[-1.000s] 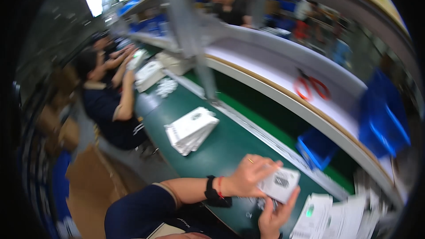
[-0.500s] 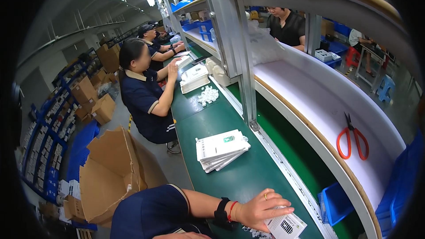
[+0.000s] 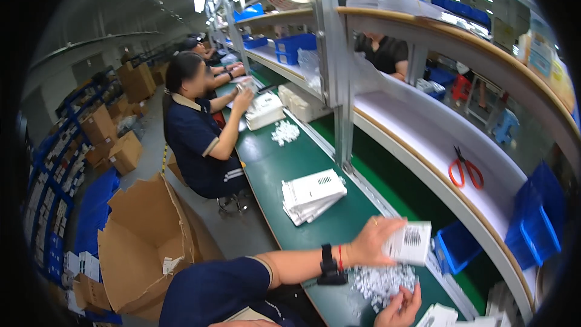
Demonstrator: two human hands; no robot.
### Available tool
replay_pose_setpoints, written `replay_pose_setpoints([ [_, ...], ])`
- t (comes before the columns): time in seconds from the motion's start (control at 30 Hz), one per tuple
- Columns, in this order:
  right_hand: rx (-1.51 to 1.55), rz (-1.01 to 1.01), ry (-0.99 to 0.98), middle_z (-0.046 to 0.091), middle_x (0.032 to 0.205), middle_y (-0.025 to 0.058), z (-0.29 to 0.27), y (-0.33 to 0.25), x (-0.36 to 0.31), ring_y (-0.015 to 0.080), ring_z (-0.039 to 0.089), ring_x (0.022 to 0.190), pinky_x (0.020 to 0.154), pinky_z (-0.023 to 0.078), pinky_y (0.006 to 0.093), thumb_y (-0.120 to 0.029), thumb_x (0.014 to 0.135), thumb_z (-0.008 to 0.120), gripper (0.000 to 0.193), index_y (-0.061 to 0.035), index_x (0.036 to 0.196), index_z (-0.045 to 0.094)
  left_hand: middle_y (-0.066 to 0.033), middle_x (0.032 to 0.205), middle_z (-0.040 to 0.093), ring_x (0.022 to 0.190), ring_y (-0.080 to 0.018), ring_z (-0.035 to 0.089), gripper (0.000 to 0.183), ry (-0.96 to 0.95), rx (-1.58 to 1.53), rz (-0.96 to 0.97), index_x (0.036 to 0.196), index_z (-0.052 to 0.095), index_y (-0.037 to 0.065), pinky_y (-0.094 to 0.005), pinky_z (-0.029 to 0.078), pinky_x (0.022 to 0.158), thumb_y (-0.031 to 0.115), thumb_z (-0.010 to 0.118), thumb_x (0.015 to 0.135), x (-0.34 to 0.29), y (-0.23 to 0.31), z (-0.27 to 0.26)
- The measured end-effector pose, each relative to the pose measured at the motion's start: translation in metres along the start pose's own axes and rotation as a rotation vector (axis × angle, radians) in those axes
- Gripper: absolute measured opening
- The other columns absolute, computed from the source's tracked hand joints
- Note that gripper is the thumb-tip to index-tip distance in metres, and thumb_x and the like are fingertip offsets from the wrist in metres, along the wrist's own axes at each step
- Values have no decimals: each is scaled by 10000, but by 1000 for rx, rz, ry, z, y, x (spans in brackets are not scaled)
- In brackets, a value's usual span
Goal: Peeling small white labels and applying them to the back of white cardboard product boxes on an assembly line.
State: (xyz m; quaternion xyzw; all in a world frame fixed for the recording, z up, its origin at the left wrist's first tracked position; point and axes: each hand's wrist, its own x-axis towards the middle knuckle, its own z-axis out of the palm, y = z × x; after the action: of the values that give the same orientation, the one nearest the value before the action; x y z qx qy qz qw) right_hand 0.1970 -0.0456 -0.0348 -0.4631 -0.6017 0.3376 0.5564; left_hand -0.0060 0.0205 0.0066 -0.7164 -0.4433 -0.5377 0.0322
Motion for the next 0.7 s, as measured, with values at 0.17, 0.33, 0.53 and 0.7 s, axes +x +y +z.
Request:
replay_pose_setpoints([
  [0.17, -15, -90, 109, 619, 837, 94, 3, -12, 19, 99, 569, 671, 572, 464, 203, -18, 905, 509, 245, 50, 1134, 563, -179, 1053, 594, 932, -333, 589, 765, 49, 256, -58, 1181, 515, -21, -409, 454, 819, 282, 797, 537, 18, -2, -56],
  [0.33, -8, -133, 165, 615, 783, 50, 0, -7, 21, 50, 507, 583, 519, 423, 175, -65, 928, 519, 159, 7, 1046, 598, -167, 1017, 591, 959, -343, 573, 749, -41, 688, -390, 1176, 527, 30, -457, 449, 816, 349, 793, 553, 21, -36, -137],
  [0.53, -102, -271, 114, 622, 772, 58, 3, -14, 21, 59, 540, 595, 525, 439, 184, -43, 917, 526, 145, 14, 1021, 610, -179, 1145, 546, 1109, -350, 509, 821, -412, 689, -861, 1301, 459, 78, -462, 383, 908, 538, 714, 671, 0, -86, -177],
  [0.7, -66, -152, 144, 619, 764, 53, -9, -10, 25, 56, 533, 581, 519, 430, 183, -79, 927, 526, 156, 8, 1024, 612, -191, 1234, 487, 1202, -361, 430, 750, -198, 870, -435, 1274, 493, 90, -536, 320, 957, 524, 701, 699, -14, -65, -158],
])
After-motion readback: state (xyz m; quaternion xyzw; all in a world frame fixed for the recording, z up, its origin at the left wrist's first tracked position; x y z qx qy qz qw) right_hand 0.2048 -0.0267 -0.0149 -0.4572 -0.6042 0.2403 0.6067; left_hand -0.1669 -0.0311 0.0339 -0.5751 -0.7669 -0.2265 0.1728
